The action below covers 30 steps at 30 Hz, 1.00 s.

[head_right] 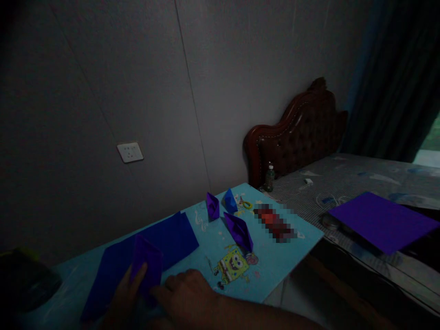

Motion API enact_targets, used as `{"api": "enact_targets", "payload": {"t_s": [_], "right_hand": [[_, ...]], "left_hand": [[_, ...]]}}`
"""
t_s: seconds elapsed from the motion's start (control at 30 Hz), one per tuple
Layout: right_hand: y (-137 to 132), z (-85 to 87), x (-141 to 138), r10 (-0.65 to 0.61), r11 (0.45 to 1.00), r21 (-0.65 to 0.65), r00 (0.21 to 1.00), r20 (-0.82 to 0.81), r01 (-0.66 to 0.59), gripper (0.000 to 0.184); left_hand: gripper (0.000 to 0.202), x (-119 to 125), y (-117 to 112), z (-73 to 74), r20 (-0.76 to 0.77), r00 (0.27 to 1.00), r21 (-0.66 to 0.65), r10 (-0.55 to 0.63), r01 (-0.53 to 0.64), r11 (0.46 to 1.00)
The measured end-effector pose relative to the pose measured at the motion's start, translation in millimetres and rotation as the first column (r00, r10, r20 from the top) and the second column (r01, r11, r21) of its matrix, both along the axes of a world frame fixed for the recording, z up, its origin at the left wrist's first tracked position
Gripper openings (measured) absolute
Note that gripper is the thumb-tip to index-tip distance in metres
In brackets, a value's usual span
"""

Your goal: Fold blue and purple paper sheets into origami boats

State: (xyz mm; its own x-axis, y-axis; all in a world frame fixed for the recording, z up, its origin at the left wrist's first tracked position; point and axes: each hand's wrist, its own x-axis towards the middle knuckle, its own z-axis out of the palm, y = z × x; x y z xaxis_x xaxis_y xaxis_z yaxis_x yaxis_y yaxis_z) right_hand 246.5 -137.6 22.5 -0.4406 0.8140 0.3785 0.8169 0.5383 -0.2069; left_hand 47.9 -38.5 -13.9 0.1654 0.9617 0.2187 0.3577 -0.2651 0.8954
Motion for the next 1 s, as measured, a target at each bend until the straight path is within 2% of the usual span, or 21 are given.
{"api": "enact_targets", "payload": {"t_s": [0.07, 0.23, 0.33, 0.4, 0.43, 0.5, 0.57, 0.63, 0.83, 0.93, 1.0], "right_hand": [[-8.5, -7.7, -3.1, -0.042, 0.998, 0.042, 0.995, 0.095, 0.038, 0.049], [-21.4, -16.3, 6.6, -0.169, 0.979, 0.144, 0.968, 0.187, 0.143, 0.017], [-32.8, -15.4, 29.5, -0.248, 0.967, 0.109, 0.954, 0.170, 0.232, 0.009], [-42.2, -13.4, 49.4, -0.320, 0.947, 0.047, 0.937, 0.139, 0.317, 0.006], [-46.8, -12.0, 59.6, -0.363, 0.931, 0.008, 0.922, 0.131, 0.366, 0.006], [-54.7, -9.2, 78.4, -0.437, 0.893, -0.058, 0.891, 0.123, 0.446, 0.010], [-60.2, -6.9, 92.7, -0.502, 0.857, -0.080, 0.859, 0.102, 0.510, 0.013], [-63.5, -5.3, 101.6, -0.549, 0.829, -0.073, 0.831, 0.088, 0.555, 0.017], [-67.1, 2.0, 106.1, -0.635, 0.756, -0.090, 0.760, 0.142, 0.648, 0.022], [-70.7, 4.9, 101.2, -0.687, 0.695, -0.102, 0.699, 0.200, 0.712, 0.028], [-76.6, 6.1, 93.4, -0.724, 0.653, -0.098, 0.657, 0.212, 0.751, 0.038]], "left_hand": [[0.048, 7.5, -4.3, 0.5, -0.020, 1.000, -0.042, -0.017, 0.016, 0.999], [0.066, 37.1, -20.1, -1.0, 0.000, 0.997, -0.154, -0.079, 0.078, 0.985], [0.087, 44.2, -30.6, -6.4, 0.050, 0.994, -0.214, -0.101, 0.110, 0.971], [0.094, 41.7, -37.9, -9.8, 0.046, 0.992, -0.192, -0.116, 0.122, 0.974], [0.091, 39.2, -41.9, -10.6, 0.027, 0.992, -0.171, -0.126, 0.128, 0.977], [0.073, 34.4, -51.3, -9.2, -0.032, 0.986, -0.105, -0.162, 0.158, 0.982], [0.052, 31.9, -62.0, -3.6, -0.099, 0.974, -0.033, -0.202, 0.199, 0.979], [0.041, 32.6, -73.1, 4.6, -0.148, 0.965, 0.031, -0.217, 0.224, 0.974], [0.027, 44.2, -104.1, 24.8, -0.229, 0.935, 0.109, -0.271, 0.302, 0.947], [0.025, 53.3, -119.6, 31.9, -0.293, 0.899, 0.128, -0.326, 0.375, 0.918], [0.025, 61.4, -131.6, 36.8, -0.333, 0.879, 0.145, -0.340, 0.404, 0.903]]}}
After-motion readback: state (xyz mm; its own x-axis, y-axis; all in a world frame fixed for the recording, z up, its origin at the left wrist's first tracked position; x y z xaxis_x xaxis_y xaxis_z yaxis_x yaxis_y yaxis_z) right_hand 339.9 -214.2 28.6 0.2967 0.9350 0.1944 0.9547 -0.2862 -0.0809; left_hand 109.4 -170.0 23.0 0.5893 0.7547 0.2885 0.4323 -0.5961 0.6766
